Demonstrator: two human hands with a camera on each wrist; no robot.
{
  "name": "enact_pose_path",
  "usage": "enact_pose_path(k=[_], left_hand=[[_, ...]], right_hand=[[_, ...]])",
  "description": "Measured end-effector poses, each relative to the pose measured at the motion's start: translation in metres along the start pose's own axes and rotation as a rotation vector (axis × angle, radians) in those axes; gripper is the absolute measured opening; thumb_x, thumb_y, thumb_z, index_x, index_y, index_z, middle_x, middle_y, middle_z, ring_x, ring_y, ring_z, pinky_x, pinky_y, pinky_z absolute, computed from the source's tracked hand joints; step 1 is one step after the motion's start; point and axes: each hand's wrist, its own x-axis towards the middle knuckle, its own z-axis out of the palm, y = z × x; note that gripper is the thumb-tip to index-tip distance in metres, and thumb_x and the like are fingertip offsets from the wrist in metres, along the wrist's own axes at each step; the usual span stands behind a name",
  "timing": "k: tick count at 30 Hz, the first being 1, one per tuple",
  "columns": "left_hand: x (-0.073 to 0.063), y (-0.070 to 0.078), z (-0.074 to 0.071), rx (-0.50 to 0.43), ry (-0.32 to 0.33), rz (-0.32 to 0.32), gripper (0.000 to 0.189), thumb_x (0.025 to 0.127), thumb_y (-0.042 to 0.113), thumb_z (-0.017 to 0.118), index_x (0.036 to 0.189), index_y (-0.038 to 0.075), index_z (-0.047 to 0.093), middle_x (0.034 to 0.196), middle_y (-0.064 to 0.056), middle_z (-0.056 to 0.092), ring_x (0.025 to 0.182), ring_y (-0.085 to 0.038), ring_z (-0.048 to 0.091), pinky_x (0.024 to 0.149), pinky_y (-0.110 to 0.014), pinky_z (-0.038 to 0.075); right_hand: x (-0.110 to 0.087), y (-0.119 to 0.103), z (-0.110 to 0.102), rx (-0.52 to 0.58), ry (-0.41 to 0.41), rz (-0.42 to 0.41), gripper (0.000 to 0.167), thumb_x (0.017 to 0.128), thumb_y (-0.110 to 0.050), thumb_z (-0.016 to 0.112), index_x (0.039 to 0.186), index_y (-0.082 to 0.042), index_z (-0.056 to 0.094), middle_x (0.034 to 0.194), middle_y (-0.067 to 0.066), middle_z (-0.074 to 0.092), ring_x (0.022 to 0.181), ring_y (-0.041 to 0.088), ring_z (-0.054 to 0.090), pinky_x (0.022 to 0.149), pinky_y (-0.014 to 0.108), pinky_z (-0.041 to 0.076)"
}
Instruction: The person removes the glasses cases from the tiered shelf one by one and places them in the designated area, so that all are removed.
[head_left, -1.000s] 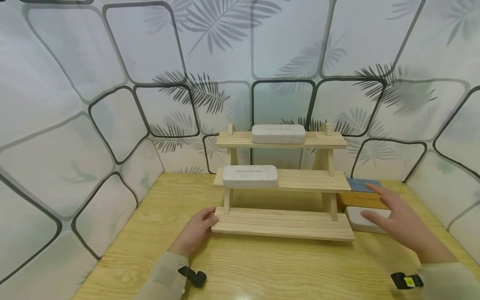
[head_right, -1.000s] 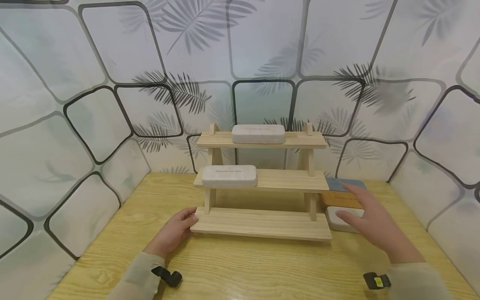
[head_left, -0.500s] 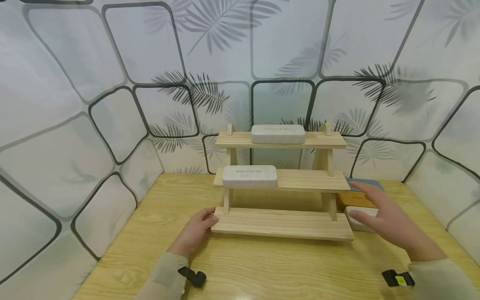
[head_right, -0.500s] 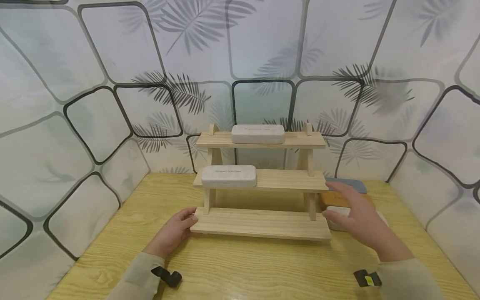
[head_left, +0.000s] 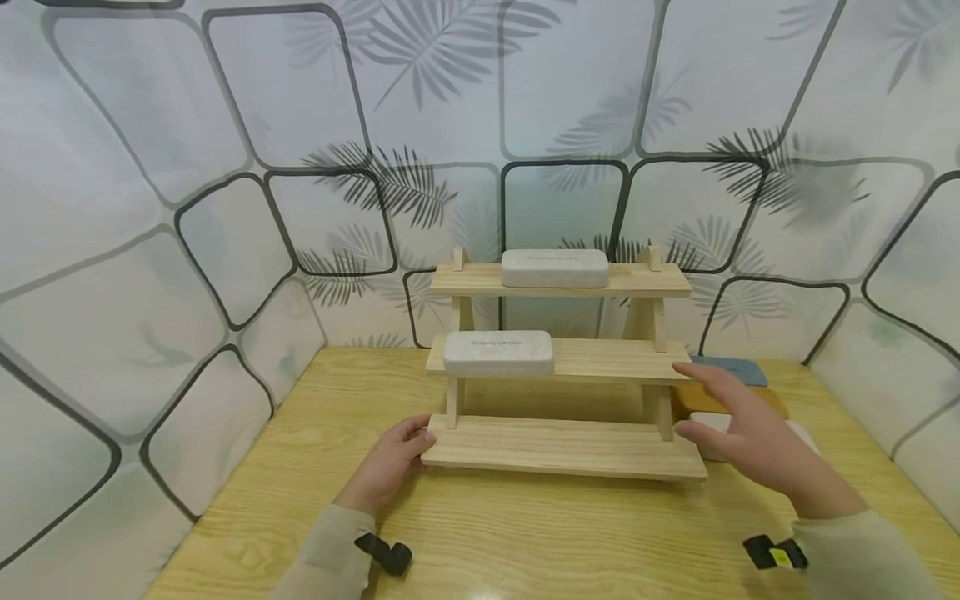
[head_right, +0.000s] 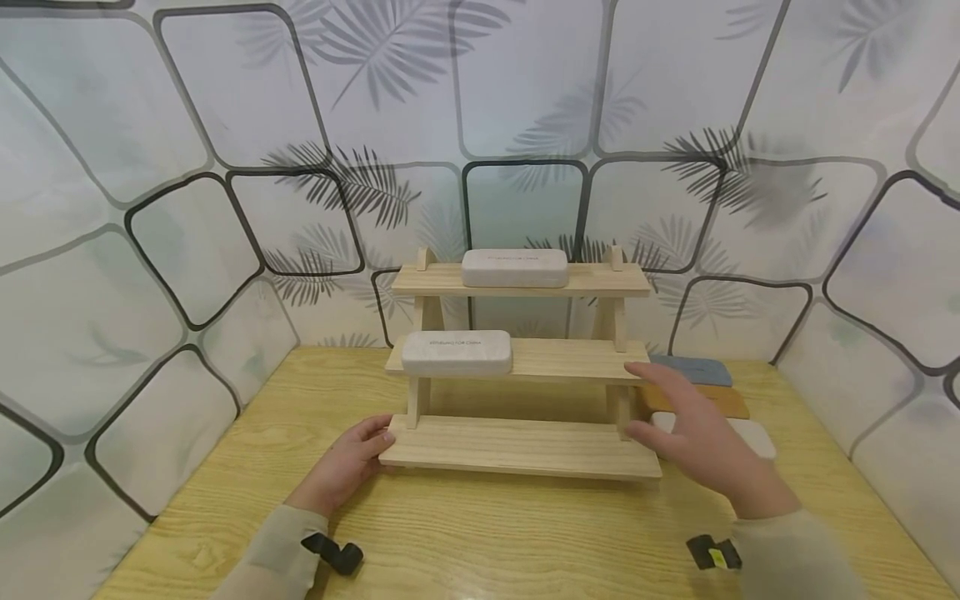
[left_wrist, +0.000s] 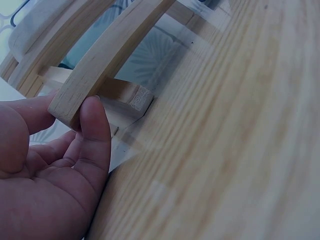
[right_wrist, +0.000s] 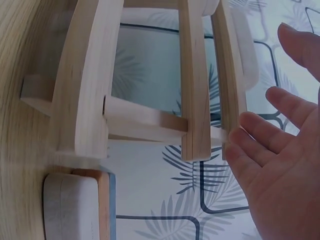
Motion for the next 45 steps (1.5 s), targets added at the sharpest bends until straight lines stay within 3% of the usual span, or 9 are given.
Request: enact_pose_path(k=[12, 24, 45], left_hand=[[0.001, 0.000, 0.000, 0.005, 0.005, 0.004, 0.052, 0.106, 0.020, 0.057, 0.148, -0.005, 0.042, 0.129, -0.021, 0.058, 0.108, -0.027, 0.062, 0.082, -0.035, 0.053], [0.001, -0.001, -0.001, 0.001, -0.004, 0.006, 0.054, 0.105, 0.022, 0.058, 0.149, -0.005, 0.040, 0.129, -0.021, 0.058, 0.108, -0.027, 0.062, 0.083, -0.035, 0.053], [0.000, 0.002, 0.000, 0.005, -0.007, -0.001, 0.053, 0.106, 0.021, 0.057, 0.150, -0.004, 0.040, 0.132, -0.021, 0.057, 0.113, -0.028, 0.061, 0.088, -0.036, 0.053]], right_hand=[[0.011, -0.011, 0.012, 0.030, -0.006, -0.040, 0.076, 0.096, -0.028, 0.074, 0.159, -0.025, 0.032, 0.160, 0.015, 0.032, 0.140, 0.048, 0.032, 0.099, 0.073, 0.033], [0.023, -0.017, 0.023, 0.043, -0.013, -0.070, 0.074, 0.097, -0.034, 0.072, 0.159, -0.019, 0.033, 0.158, 0.012, 0.035, 0.142, 0.044, 0.031, 0.101, 0.070, 0.034], [0.055, -0.028, 0.039, 0.049, -0.027, -0.083, 0.076, 0.096, -0.041, 0.071, 0.159, -0.020, 0.035, 0.160, 0.008, 0.034, 0.143, 0.039, 0.034, 0.107, 0.065, 0.033]])
